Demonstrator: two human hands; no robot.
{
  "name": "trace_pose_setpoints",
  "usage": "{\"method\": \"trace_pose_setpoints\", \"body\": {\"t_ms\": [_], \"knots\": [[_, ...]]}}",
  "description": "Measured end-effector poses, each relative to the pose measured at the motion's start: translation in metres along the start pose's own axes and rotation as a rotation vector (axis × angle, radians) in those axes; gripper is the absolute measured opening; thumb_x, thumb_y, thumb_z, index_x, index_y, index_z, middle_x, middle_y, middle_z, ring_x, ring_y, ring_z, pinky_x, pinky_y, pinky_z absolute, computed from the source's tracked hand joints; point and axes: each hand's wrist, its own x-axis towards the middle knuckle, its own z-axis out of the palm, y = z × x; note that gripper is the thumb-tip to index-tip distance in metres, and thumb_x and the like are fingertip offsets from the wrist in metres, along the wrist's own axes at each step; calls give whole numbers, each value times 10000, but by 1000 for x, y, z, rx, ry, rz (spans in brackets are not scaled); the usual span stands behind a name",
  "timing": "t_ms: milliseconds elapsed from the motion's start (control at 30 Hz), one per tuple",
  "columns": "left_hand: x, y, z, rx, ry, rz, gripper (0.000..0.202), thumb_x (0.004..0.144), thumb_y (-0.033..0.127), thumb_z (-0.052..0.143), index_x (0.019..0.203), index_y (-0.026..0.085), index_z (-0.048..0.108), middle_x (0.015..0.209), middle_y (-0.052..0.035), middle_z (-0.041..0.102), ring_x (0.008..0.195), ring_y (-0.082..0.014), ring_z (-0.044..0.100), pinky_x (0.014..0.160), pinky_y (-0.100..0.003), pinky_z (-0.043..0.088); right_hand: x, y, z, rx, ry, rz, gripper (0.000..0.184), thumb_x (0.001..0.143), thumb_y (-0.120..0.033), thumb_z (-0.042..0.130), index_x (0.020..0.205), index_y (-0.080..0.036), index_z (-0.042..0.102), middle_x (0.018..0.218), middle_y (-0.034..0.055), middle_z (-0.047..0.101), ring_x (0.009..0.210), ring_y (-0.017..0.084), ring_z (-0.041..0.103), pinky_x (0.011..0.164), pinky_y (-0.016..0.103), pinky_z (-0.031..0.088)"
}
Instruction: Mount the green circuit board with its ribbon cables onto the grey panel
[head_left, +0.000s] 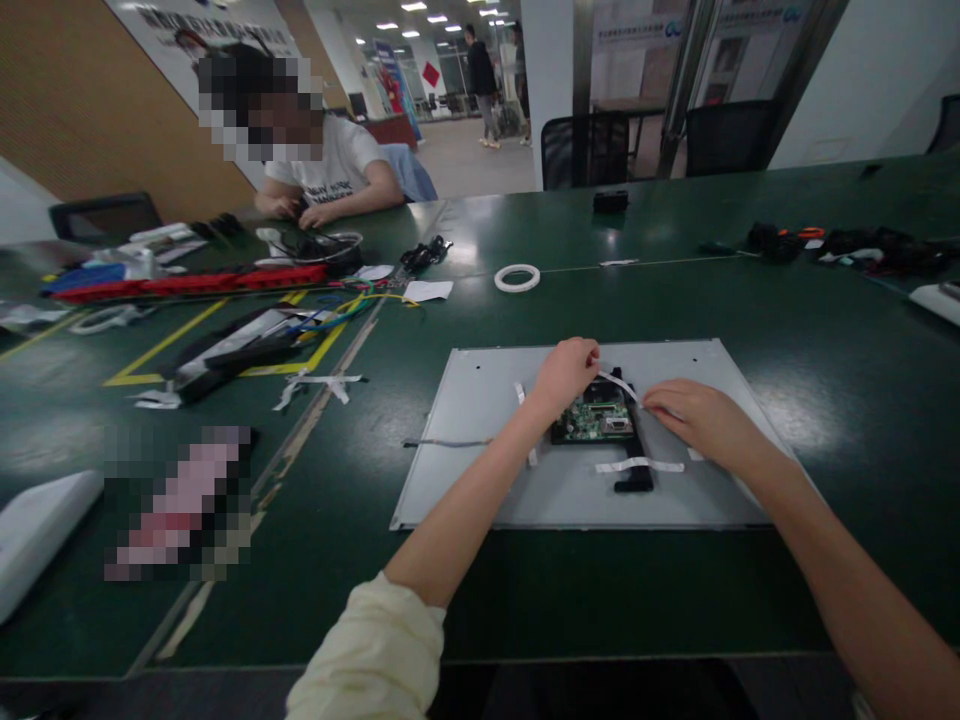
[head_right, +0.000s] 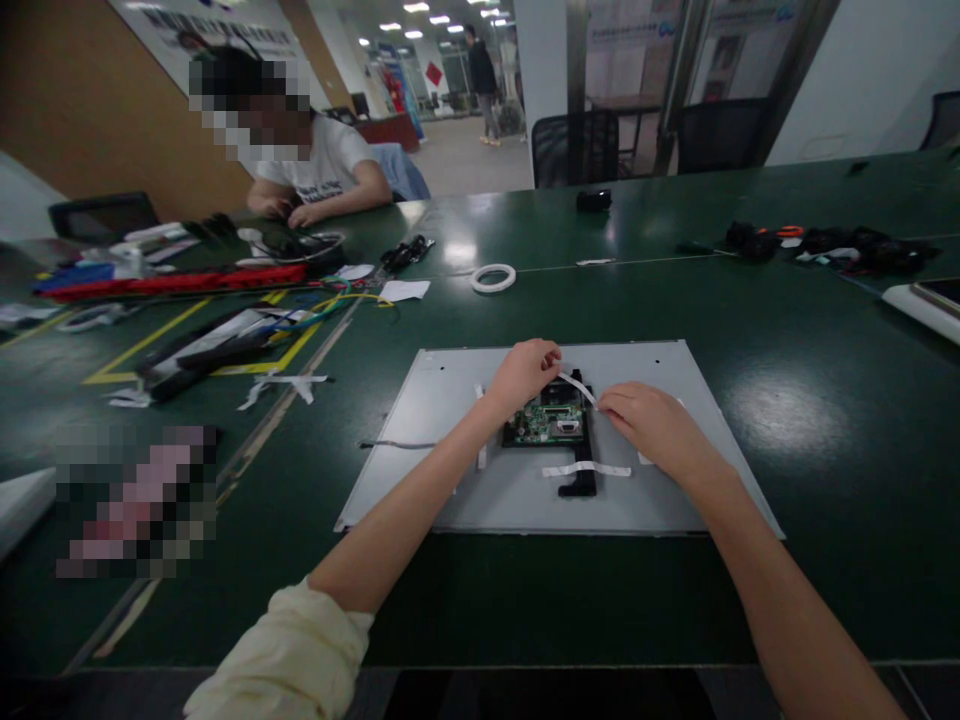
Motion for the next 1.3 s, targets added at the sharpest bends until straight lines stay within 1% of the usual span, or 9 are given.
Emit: {"method": "trace_pose_setpoints", "body": {"t_ms": [167, 267, 500, 633, 733, 900, 1133, 1233, 1300], "knots": [[-2, 3, -2, 44, 0, -46, 161, 793, 151, 523, 923, 168, 616, 900, -53, 605, 809, -161, 571, 742, -261, 440, -1, -5, -5, -21, -30, 20, 231, 890, -200, 444, 971, -182, 660, 1043, 49, 643, 963, 203, 581, 867, 367, 461], [-3, 2, -2, 38, 24, -71, 181, 790, 152, 534, 956, 173, 603, 949, -56, 584, 798, -156, 570, 715, -253, 440, -1, -9, -8, 1, -38, 42, 234, 899, -235, 448, 962, -182, 667, 1033, 48, 643, 942, 197, 581, 866, 360, 459], [-5, -1, -6, 102, 86, -133, 184, 778, 121, 527, 946, 176, 576, 972, -60, 567, 816, -166, 568, 705, -260, 438, -1, -9, -8, 71, -30, 66, 228, 897, -235, 440, 924, -180, 660, 992, 45, 645, 922, 188, 576, 857, 350, 449], [-3, 1, -11, 88, 68, -112, 177, 772, 87, 491, 885, 166, 602, 935, -63, 588, 819, -167, 573, 720, -262, 440, -2, -5, -6, 125, -5, 78, 207, 888, -232, 450, 926, -187, 649, 995, 39, 637, 919, 181, 577, 851, 339, 447], [1, 3, -13, 22, 50, -40, 208, 760, 63, 464, 842, 156, 630, 879, -57, 615, 819, -163, 579, 752, -261, 444, -1, -4, -5, 165, 40, 80, 210, 873, -192, 455, 981, -193, 635, 1043, 39, 619, 950, 176, 569, 862, 329, 439], [4, 6, -7, -67, -87, 81, 234, 723, 57, 480, 822, 148, 672, 838, -44, 663, 799, -158, 594, 753, -252, 453, 0, -4, -2, 220, 40, 91, 253, 851, -112, 429, 974, -193, 634, 1022, 50, 614, 940, 173, 569, 849, 323, 441], [2, 8, -4, -24, -106, 48, 258, 748, 78, 454, 846, 154, 681, 858, -57, 681, 793, -163, 601, 749, -263, 454, -1, -5, -4, 249, 19, 171, 218, 858, -145, 442, 902, -197, 649, 954, 46, 616, 874, 169, 576, 790, 314, 449], [0, 13, -10, 88, -95, 2, 249, 765, 102, 456, 886, 158, 666, 887, -71, 671, 821, -178, 598, 744, -272, 454, -2, -3, -9, 229, -16, 197, 211, 847, -153, 450, 865, -198, 655, 942, 43, 620, 849, 167, 580, 761, 305, 446], [-1, 20, -19, 179, -76, -20, 247, 775, 118, 460, 921, 165, 653, 924, -77, 663, 862, -190, 595, 753, -275, 449, -3, -3, -14, 212, -26, 219, 213, 838, -157, 453, 857, -198, 661, 945, 39, 624, 826, 162, 582, 742, 298, 442]]}}
